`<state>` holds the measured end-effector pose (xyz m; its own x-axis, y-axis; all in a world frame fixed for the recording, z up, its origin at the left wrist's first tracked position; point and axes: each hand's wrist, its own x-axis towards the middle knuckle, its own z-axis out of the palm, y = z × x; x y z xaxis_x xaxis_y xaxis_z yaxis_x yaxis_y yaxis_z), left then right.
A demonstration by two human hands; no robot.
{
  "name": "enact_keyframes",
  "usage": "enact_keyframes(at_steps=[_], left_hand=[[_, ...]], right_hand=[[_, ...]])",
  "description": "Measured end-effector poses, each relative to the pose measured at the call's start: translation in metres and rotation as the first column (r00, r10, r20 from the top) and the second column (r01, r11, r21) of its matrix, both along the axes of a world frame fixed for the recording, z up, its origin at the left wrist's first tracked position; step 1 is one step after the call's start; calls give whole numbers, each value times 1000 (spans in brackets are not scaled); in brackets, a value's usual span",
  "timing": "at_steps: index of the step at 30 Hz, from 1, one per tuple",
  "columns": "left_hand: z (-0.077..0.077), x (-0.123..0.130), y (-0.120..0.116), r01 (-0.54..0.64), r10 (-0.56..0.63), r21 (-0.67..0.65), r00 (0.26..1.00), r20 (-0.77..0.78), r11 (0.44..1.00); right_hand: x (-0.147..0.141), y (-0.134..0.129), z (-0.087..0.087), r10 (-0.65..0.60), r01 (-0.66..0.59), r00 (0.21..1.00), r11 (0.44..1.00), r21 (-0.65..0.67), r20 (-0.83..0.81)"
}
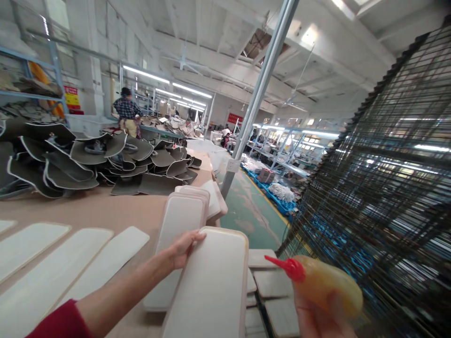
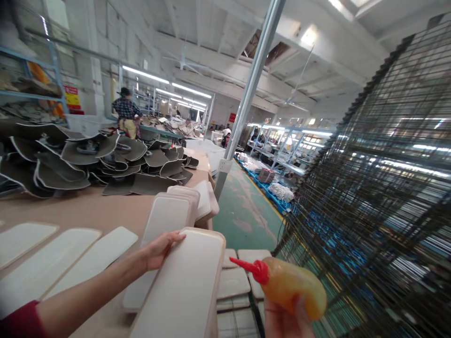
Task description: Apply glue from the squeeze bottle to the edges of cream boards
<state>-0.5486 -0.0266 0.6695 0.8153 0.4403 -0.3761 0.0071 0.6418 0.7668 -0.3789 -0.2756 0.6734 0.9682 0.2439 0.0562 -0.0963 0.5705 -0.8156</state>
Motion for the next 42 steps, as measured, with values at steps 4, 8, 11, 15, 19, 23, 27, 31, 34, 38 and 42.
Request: enact_keyframes(at_steps=[4, 8, 11, 15, 19, 23, 27, 31, 34, 38, 42], left_hand=[[-16, 3, -17, -53, 49, 93, 998, 41, 994], [-20, 3, -27, -42, 6, 277, 992, 129, 960], [-24, 1, -33, -38, 0, 268, 990, 140, 963], [-27, 2, -39, -160, 135, 175, 980, 147, 971], [-34, -3, -52, -127, 90, 216, 980, 177, 968], [-55, -20, -77, 89, -107, 135, 986, 131, 987], [-67, -40, -96, 76, -76, -5, 995, 66, 997], [-61, -48, -89, -22, 22, -29, 1000, 6, 999], [-56, -49, -78, -7, 8, -22, 1000, 20, 1000], [-55, -50, -71, 33, -31, -28, 998, 54, 999], [-57, -52, -69, 51, -48, -36, 996, 78, 998]], right_hand=[[0, 5, 12, -32, 55, 985, 990, 132, -172], [9, 0, 15, -44, 58, 994, 989, 139, -100], [12, -5, 17, -80, 96, 989, 986, 137, -123], [12, -6, 20, -80, 99, 989, 984, 151, -127], [15, -5, 20, -90, 106, 989, 984, 140, -117], [20, -8, 16, -98, 110, 990, 987, 118, -104], [26, -14, 13, -129, 137, 987, 987, 78, -100], [30, -15, 10, -152, 152, 988, 988, 23, -17], [34, -13, 10, -118, 119, 991, 993, -8, 67], [38, -8, 13, -71, 76, 984, 997, -22, 163], [39, -5, 14, -72, 80, 977, 996, -30, 198]])
